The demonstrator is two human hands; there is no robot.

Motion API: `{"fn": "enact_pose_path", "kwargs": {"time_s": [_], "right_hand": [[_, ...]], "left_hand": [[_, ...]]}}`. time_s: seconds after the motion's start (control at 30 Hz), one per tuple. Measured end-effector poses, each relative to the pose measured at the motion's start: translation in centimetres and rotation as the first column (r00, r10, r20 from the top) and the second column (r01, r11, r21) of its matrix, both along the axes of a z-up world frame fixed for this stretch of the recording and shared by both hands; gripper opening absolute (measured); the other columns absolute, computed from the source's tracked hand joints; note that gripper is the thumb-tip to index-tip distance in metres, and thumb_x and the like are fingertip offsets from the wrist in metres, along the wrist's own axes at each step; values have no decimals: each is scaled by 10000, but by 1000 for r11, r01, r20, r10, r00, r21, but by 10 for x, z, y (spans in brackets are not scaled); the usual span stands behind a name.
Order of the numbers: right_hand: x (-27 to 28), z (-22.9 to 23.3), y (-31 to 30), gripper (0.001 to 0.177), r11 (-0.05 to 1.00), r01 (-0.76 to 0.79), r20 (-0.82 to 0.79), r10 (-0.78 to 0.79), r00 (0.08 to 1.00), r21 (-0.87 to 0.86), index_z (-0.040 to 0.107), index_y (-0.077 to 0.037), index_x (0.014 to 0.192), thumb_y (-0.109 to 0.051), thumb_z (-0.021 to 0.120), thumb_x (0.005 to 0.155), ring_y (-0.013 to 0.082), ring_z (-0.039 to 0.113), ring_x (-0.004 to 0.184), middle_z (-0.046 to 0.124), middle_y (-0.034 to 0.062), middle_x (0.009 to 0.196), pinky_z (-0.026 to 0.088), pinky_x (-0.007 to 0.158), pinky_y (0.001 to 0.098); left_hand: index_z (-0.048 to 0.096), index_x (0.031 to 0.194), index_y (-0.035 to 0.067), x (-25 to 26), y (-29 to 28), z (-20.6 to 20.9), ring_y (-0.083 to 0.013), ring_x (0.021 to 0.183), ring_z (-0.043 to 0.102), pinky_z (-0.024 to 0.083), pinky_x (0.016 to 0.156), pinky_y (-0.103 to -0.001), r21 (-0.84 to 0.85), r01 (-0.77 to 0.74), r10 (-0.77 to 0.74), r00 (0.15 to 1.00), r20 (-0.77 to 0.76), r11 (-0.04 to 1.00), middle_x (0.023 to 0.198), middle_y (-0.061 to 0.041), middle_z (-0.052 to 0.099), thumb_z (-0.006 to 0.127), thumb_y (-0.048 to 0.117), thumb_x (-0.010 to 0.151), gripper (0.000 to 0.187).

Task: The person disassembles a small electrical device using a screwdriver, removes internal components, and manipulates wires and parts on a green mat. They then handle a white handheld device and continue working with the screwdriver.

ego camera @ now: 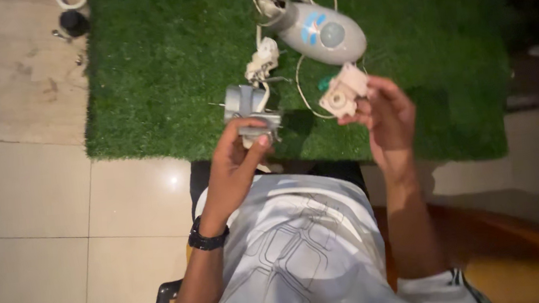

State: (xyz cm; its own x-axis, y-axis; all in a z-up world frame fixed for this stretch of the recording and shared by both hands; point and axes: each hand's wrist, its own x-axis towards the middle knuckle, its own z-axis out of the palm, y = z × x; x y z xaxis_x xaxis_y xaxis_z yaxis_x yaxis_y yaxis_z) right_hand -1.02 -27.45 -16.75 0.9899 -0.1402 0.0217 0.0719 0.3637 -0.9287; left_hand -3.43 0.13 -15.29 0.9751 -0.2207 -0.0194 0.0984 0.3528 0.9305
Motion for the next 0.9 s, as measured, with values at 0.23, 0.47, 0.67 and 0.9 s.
{"fn": "enact_pose_path", "kwargs": {"time_s": [0.23,0.47,0.67,0.9], "right_hand": [[1,-29,-2,300,997,-22,-147,32,989,74,634,43,1272,-174,615,1066,280,742,974,713,217,1168,648,763,436],[6,-54,-1,293,994,-100,-156,104,982,37,633,42,1256,-183,620,1069,271,727,953,709,201,1158,640,743,430],[-2,-69,-13,277,997,-53,-261,38,965,-51,633,34,1255,-151,592,1052,276,728,946,707,196,1133,629,718,437],[1,-70,-12,272,987,-25,-343,-32,939,-160,614,59,1222,-117,554,1024,272,729,912,720,198,1108,628,707,428]], "left_hand": [[693,1118,53,32,37,-61,-145,755,602,490,638,-297,229,-161,205,962,-182,960,963,-63,687,698,73,973,146],[650,1202,44,125,79,-154,-175,1074,653,546,863,-315,362,-481,360,863,354,799,1252,-105,650,768,-1,941,290],[409,1418,60,230,131,-199,-338,1246,609,536,998,-412,544,-415,199,890,411,729,1375,-167,569,800,-3,789,743],[511,1384,135,291,156,-212,-409,1393,466,412,1111,-494,770,-622,78,782,618,139,1538,-233,486,706,126,886,535]]}}
